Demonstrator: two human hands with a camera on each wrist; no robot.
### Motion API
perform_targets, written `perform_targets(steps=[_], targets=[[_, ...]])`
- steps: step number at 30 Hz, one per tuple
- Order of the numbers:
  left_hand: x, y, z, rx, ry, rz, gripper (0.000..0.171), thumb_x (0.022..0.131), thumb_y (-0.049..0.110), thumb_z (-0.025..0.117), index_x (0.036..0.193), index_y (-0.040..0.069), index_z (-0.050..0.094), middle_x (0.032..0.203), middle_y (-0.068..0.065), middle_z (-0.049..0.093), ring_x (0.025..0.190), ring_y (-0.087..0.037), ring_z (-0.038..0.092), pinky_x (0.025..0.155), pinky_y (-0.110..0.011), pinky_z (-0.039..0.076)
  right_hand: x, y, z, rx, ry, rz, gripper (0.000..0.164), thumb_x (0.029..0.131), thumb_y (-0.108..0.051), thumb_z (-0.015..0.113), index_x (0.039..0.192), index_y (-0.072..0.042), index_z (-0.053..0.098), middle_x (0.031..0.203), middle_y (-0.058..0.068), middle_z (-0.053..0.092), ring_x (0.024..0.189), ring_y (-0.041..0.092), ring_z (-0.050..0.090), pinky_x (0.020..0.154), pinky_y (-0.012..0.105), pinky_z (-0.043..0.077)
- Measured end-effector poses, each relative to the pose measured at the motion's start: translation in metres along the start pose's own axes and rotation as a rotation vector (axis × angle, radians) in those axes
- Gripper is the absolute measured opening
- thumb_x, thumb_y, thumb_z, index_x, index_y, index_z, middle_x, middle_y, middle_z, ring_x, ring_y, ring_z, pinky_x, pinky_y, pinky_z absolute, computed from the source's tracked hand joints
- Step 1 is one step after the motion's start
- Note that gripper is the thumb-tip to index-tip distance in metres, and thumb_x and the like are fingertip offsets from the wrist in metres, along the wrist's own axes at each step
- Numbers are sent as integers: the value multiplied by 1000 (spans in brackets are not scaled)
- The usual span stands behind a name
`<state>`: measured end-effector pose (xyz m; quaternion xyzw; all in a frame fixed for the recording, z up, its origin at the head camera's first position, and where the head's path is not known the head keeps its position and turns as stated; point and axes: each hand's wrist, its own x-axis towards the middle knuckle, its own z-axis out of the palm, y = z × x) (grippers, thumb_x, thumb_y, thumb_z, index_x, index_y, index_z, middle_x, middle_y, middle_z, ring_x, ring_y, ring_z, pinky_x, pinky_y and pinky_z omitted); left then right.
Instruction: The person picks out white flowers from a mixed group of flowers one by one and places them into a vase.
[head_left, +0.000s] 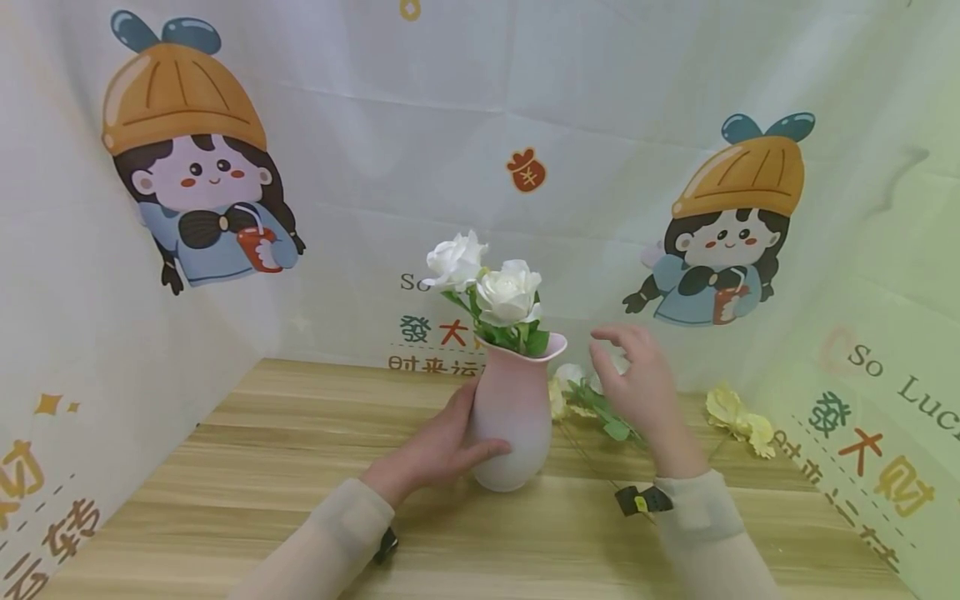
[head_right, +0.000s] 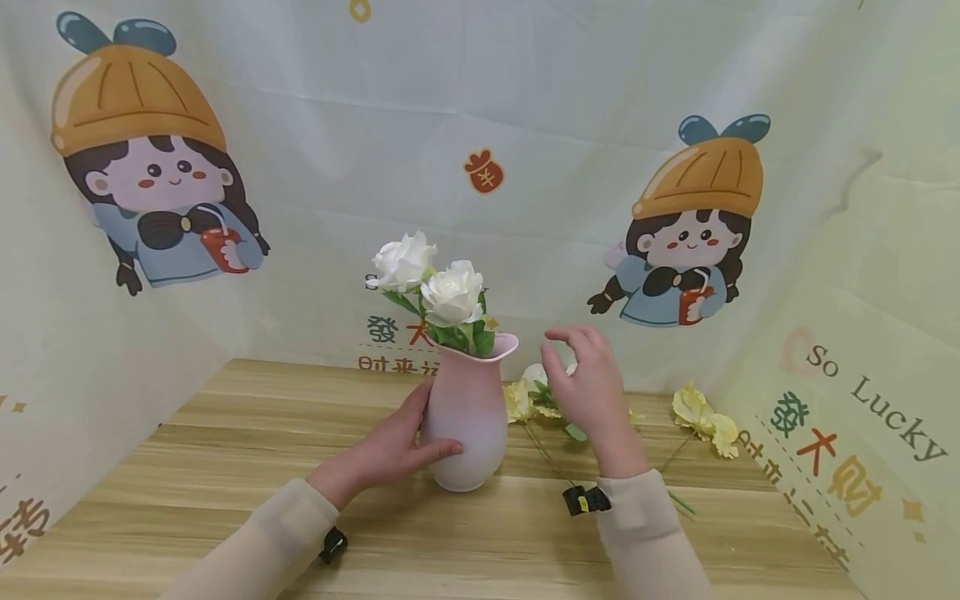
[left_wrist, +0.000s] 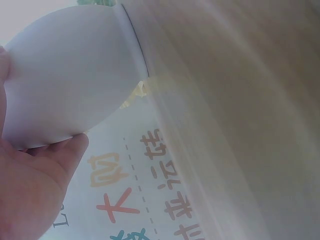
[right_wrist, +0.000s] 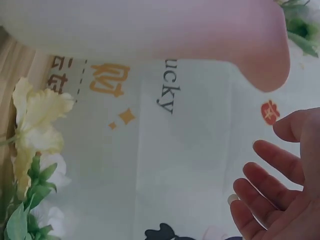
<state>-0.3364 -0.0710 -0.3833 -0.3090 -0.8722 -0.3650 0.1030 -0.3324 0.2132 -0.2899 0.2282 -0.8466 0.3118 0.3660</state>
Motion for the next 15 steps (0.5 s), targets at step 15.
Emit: perform_targets(steps=[15], targets=[[0,-2,1,-13,2,-7,108,84,65,67,157,14,7,149,-8,30,125,-18,40,105,-44,38,-6,34,-2,-141,-240,293,32,99,-17,52,116,8,63,118,26,59,106,40,53,90,57,46]])
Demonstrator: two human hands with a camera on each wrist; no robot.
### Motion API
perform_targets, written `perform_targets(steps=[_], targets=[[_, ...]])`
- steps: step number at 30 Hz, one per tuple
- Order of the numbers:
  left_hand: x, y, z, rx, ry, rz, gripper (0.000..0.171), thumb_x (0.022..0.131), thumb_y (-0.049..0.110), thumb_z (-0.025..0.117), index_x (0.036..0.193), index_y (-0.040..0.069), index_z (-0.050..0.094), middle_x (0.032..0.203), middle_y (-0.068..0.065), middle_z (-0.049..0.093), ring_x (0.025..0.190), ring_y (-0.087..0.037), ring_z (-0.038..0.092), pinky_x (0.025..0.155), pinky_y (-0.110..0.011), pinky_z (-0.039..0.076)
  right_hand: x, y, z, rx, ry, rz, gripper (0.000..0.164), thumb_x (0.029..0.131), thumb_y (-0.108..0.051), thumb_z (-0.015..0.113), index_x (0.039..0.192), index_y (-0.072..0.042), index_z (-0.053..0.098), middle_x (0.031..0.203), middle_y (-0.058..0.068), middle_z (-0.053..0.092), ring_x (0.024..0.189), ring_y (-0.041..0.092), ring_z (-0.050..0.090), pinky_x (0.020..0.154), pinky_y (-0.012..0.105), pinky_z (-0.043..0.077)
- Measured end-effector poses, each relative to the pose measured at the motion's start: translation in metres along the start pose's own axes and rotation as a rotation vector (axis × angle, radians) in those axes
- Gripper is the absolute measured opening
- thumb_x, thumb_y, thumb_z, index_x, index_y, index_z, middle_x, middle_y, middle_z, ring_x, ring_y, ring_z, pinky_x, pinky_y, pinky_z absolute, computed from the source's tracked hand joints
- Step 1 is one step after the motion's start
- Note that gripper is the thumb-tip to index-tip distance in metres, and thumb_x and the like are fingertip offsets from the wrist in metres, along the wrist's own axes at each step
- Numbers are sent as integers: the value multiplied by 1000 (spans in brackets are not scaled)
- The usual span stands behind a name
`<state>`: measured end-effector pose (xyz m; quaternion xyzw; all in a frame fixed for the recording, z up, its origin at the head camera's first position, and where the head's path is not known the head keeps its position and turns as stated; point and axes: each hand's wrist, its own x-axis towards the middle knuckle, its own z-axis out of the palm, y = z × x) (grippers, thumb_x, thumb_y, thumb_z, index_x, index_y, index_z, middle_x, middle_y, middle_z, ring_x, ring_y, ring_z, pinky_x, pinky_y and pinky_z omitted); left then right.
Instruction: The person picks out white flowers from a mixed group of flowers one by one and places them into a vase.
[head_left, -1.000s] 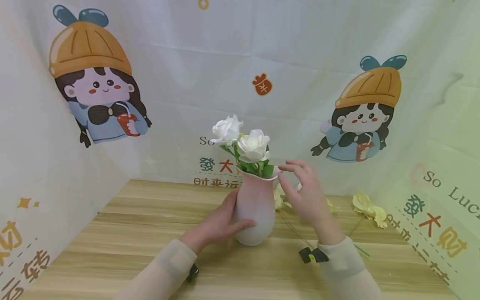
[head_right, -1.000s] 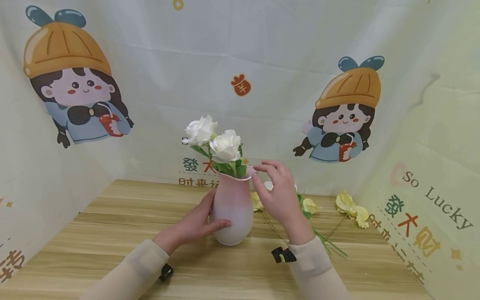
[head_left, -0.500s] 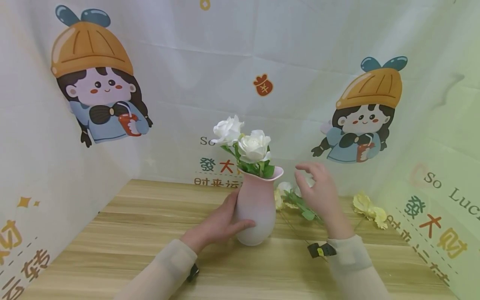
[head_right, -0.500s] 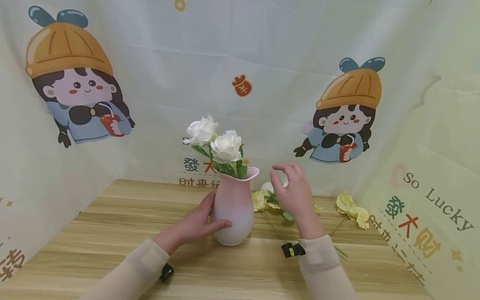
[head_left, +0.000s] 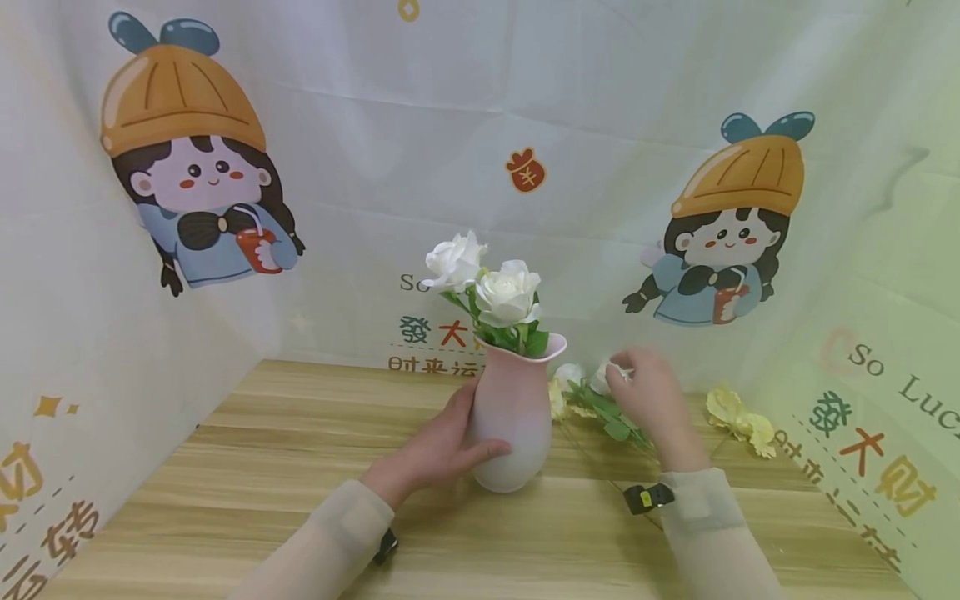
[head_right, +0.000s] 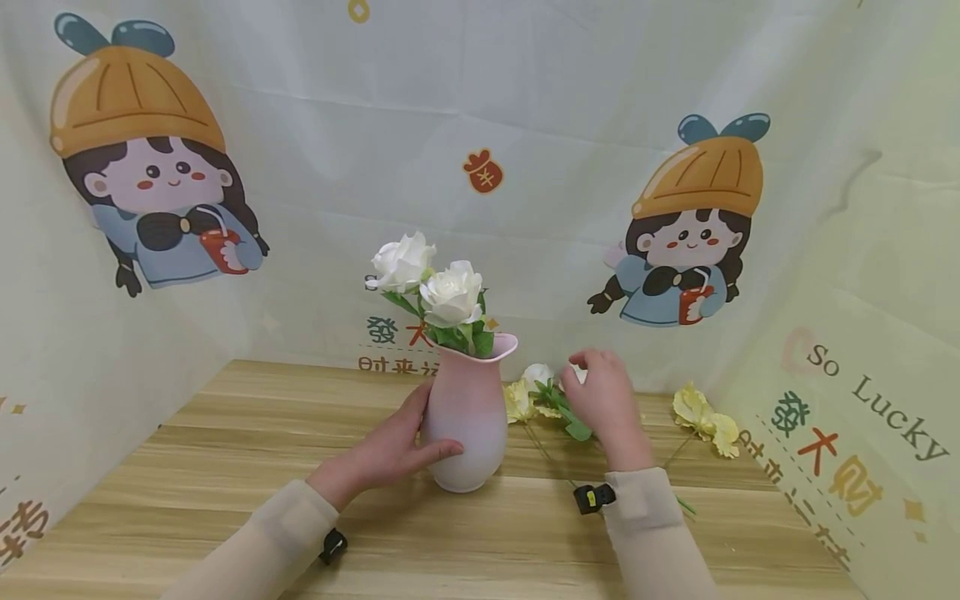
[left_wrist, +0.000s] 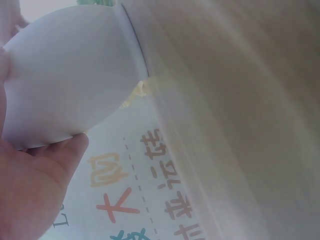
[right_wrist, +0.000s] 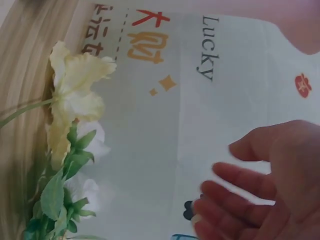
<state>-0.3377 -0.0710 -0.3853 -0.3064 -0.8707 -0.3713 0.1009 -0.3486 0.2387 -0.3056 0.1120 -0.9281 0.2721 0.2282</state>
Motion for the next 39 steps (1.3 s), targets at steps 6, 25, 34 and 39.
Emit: perform_targets(steps=[6,25,34,39], targets=[[0,0,0,2,-4,3,106,84,65,67,157,17,6,149,-7,29,125,-18,40,105,-44,38,-4,11,0,-115,-137,183,23,93,-12,51,80,3,63,76,14,61,68,28,56,59,42,51],[0,1,-1,0,-17,7,107,85,63,67,158,17,3,152,-8,26,128,-21,38,106,-47,37,-12,42,13,-292,-344,249,14,88,-9,58,81,2,63,84,18,62,72,31,56,66,48,52],[0,1,-1,5,-8,12,106,85,63,68,157,17,4,151,-8,27,126,-19,39,106,-44,37,-13,48,16,-276,-408,282,21,80,-7,64,94,8,64,93,20,63,77,31,55,72,51,51],[0,0,-1,1,-17,6,106,85,63,67,157,18,3,151,-8,27,126,-20,40,106,-45,38,-16,47,16,-244,-423,306,27,80,-10,69,98,9,63,91,18,62,77,31,54,70,49,51]])
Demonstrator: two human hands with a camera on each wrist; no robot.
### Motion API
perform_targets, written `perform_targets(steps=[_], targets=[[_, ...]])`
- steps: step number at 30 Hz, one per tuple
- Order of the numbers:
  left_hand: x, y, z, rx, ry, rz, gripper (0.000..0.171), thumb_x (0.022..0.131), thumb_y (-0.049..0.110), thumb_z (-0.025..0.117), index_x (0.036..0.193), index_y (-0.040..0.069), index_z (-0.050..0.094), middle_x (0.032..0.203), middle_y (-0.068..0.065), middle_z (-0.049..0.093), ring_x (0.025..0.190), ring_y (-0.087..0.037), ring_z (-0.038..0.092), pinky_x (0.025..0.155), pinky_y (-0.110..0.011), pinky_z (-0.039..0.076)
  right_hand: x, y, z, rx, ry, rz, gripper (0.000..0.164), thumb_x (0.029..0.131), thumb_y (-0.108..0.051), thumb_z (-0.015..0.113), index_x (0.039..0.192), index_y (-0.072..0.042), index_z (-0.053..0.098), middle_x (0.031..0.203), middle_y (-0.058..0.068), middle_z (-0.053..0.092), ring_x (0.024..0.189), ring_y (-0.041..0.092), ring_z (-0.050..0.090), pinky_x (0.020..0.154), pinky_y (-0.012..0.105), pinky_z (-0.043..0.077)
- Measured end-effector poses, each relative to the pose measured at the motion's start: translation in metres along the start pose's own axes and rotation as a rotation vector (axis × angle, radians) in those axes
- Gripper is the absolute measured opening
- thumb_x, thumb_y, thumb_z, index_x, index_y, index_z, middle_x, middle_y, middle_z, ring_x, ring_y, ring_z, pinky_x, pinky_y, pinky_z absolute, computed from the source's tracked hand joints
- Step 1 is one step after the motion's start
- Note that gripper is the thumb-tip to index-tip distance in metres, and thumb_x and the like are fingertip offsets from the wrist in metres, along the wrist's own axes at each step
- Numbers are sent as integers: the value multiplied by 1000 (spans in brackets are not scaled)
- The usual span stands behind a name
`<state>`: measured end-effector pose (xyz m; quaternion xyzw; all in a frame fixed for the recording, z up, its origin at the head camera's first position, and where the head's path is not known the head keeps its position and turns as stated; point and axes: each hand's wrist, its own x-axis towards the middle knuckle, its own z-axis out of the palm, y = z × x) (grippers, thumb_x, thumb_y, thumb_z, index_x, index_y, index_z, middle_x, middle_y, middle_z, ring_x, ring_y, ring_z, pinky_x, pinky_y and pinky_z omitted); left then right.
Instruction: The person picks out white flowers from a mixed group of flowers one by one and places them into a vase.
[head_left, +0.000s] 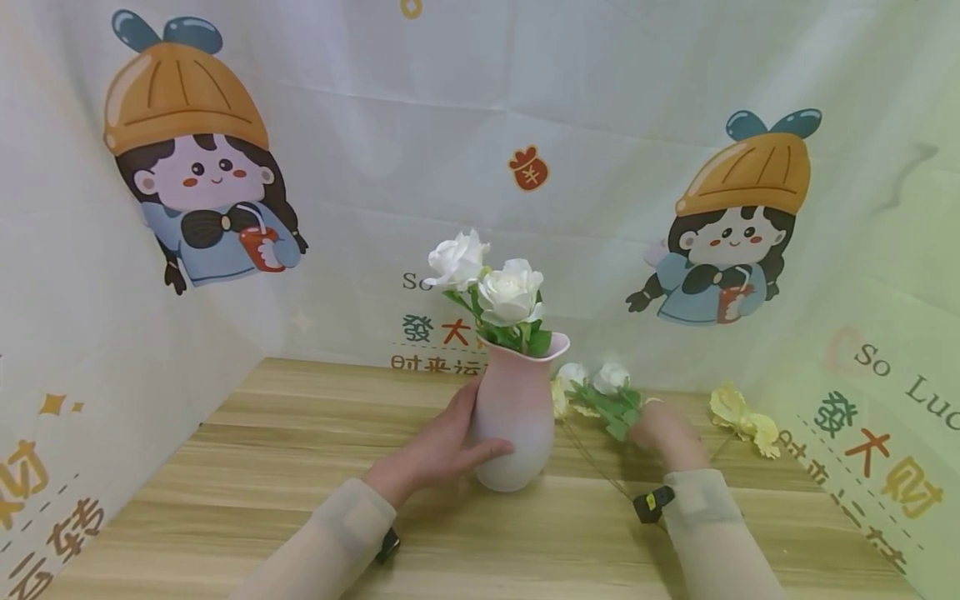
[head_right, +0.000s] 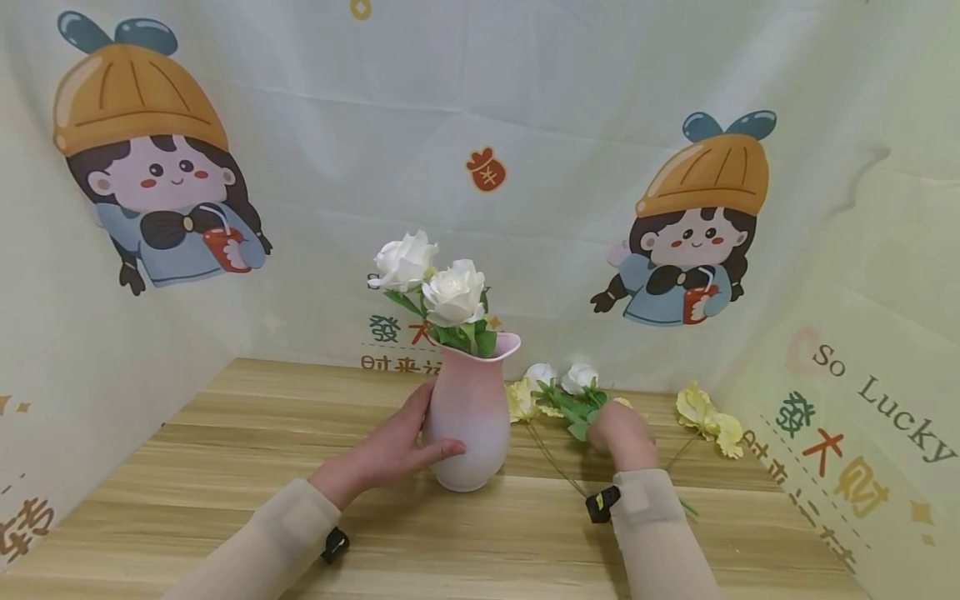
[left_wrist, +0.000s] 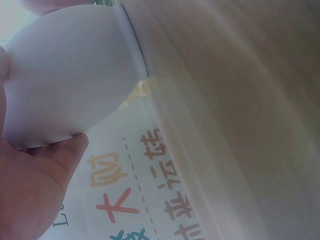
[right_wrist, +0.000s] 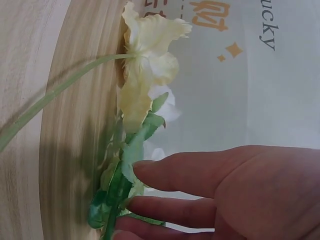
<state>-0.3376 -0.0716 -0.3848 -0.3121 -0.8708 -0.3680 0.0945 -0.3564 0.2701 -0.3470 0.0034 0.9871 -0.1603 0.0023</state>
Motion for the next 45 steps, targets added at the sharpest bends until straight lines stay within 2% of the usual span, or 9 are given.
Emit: perform_targets(steps=[6,13,19,27,31,36,38,42,45], targets=[[0,0,0,-3,-4,1,106,86,63,67,157,18,3,151,-9,27,126,-22,41,105,-47,38,-2,1,4,24,-23,-8,7,78,-6,67,79,0,63,76,10,57,68,27,53,60,39,49],[0,1,0,0,-2,-3,107,85,63,67,157,16,4,151,-9,28,126,-21,40,106,-46,38,-2,3,3,15,-29,2,12,77,-5,67,85,3,63,78,12,57,68,28,53,59,39,47],[-1,4,-2,-5,-3,-7,106,85,63,67,157,17,5,150,-7,28,125,-20,41,105,-45,39,-2,4,5,53,-46,13,14,75,-5,75,80,0,63,73,9,56,63,23,51,52,31,44],[0,2,-2,-16,-7,0,106,86,63,67,157,16,4,151,-9,27,126,-21,40,105,-46,38,0,4,3,18,-27,-27,10,77,-4,72,73,0,64,71,9,58,61,24,53,51,33,48],[1,2,-1,-14,-2,12,106,86,63,67,157,14,5,150,-10,29,125,-22,41,105,-47,39,0,3,0,15,-15,-30,19,82,-6,69,66,-5,61,67,7,56,59,22,52,52,33,47],[0,1,-1,-16,-2,10,106,86,64,66,157,15,5,150,-10,29,126,-21,41,105,-47,38,-1,-2,-5,55,-9,-54,35,83,-2,60,54,-16,44,55,-1,46,46,13,41,42,24,37],[0,1,-1,-17,-1,2,106,85,64,67,157,15,5,150,-9,28,126,-20,40,105,-46,38,-2,-3,-7,53,-5,-65,37,82,-2,56,52,-18,40,51,-3,42,43,11,36,40,23,33],[0,2,0,-10,6,-5,106,85,63,67,157,15,6,149,-8,29,125,-20,41,105,-45,38,-3,-6,-11,54,3,-81,38,83,-4,55,53,-18,38,49,-5,36,44,11,32,41,24,32],[0,1,0,-2,8,-4,107,85,64,67,157,14,6,149,-9,29,125,-20,41,105,-44,39,-4,-9,-15,68,11,-81,35,84,-5,58,55,-16,42,51,-4,37,45,12,35,42,25,35]])
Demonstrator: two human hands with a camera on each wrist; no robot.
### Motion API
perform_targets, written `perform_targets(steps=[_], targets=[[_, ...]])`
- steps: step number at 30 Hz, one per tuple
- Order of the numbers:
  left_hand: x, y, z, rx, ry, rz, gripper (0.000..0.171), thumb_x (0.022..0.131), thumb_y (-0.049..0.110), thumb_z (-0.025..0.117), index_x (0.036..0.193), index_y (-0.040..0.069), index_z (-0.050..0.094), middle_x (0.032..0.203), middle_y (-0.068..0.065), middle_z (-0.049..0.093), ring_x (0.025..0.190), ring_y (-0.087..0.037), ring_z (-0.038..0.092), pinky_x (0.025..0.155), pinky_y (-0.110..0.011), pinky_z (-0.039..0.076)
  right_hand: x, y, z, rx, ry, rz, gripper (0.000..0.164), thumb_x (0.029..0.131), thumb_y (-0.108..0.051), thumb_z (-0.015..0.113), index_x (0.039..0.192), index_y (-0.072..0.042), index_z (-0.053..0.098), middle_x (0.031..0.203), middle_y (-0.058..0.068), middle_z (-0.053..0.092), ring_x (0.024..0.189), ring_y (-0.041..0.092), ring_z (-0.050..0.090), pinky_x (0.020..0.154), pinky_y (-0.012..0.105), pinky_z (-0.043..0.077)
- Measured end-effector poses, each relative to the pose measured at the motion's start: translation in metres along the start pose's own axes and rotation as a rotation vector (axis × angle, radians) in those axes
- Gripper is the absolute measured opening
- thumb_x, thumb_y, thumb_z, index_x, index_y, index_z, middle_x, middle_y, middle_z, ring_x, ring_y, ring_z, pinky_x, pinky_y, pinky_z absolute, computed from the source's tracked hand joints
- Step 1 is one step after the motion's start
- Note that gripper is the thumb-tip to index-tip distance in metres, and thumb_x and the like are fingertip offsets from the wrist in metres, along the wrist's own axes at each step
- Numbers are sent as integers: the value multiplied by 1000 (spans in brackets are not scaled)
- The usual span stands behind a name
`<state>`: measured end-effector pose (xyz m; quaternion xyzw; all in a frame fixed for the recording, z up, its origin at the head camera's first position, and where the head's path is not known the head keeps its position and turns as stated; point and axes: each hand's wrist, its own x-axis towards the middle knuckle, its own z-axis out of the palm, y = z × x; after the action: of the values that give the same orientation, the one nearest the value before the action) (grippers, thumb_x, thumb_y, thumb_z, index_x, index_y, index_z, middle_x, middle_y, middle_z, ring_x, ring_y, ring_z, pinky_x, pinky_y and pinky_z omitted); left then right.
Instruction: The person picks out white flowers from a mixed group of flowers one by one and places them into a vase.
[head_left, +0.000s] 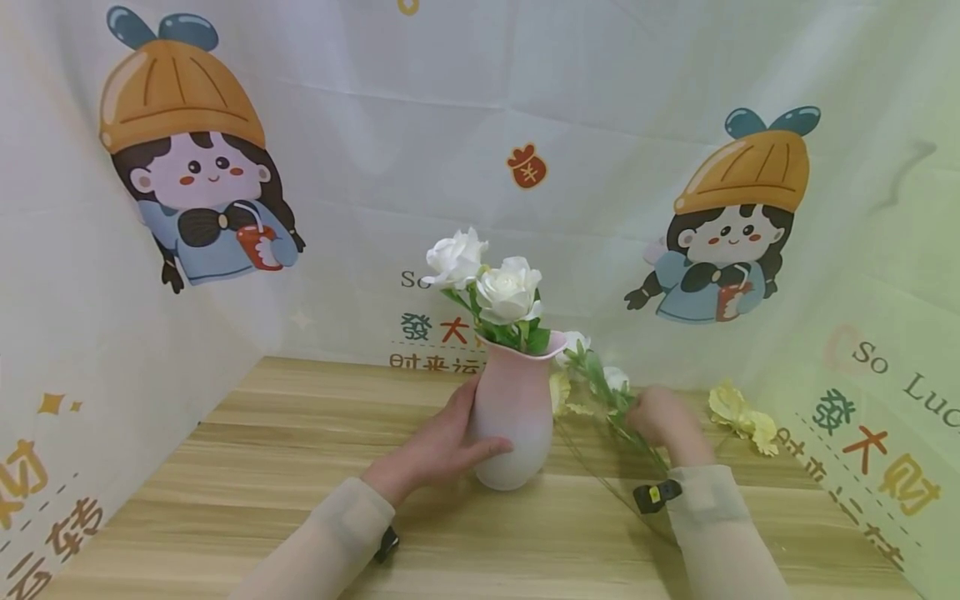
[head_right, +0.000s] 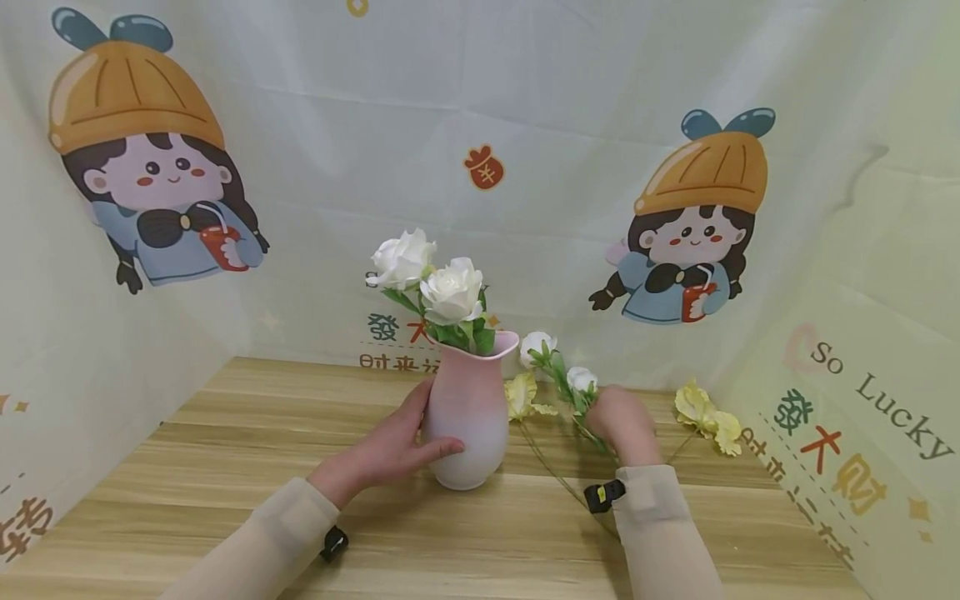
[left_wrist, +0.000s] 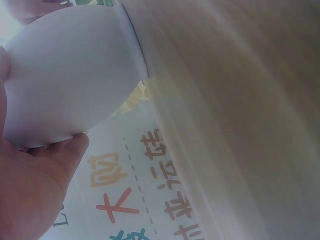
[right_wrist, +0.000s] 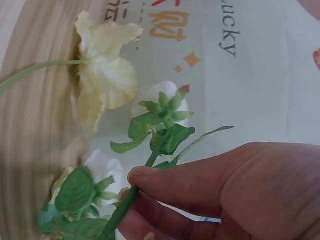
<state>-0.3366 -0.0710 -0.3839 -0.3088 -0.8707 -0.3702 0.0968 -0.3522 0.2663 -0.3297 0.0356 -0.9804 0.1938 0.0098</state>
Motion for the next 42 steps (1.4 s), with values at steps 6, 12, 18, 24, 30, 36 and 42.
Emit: perform_targets(steps=[6,12,18,24,30,36,42], targets=[[0,0,0,-4,-1,1,106,85,64,67,157,15,6,150,-8,29,125,-19,40,105,-44,38,-4,-10,-8,21,50,-9,14,81,-4,64,68,-7,60,66,4,56,58,19,51,48,30,45],[1,0,0,0,-1,5,106,85,63,67,157,14,6,150,-8,29,125,-18,40,105,-43,38,-9,-21,-17,-12,122,-49,5,82,-5,64,82,-3,69,82,9,64,71,25,56,58,39,50],[0,1,-1,-2,-2,-2,107,85,64,67,157,14,6,150,-8,29,126,-18,40,106,-43,38,-14,-31,-23,4,174,-75,16,86,-10,66,98,1,69,95,16,68,82,31,60,69,48,52],[0,2,-1,-5,-7,-6,107,85,65,66,157,15,6,150,-7,28,125,-18,40,105,-43,38,-18,-40,-28,37,217,-78,19,90,-10,63,104,2,69,99,18,68,86,32,62,72,50,52],[-1,2,-2,-9,-11,-2,107,85,65,66,157,15,5,150,-8,28,126,-19,40,106,-44,38,-23,-49,-32,64,252,-88,19,93,-11,60,106,2,67,100,19,68,85,32,62,72,49,52],[0,0,-1,-22,-16,9,108,85,65,66,157,14,4,151,-8,27,126,-19,39,106,-45,38,-27,-53,-35,65,295,-117,22,96,-14,57,108,1,67,105,20,67,91,34,60,75,52,52],[0,0,-1,-22,-16,12,108,85,65,66,157,13,5,151,-8,27,126,-18,39,106,-45,37,-30,-56,-37,90,330,-116,25,98,-15,54,113,0,65,111,19,65,99,36,58,81,54,50]])
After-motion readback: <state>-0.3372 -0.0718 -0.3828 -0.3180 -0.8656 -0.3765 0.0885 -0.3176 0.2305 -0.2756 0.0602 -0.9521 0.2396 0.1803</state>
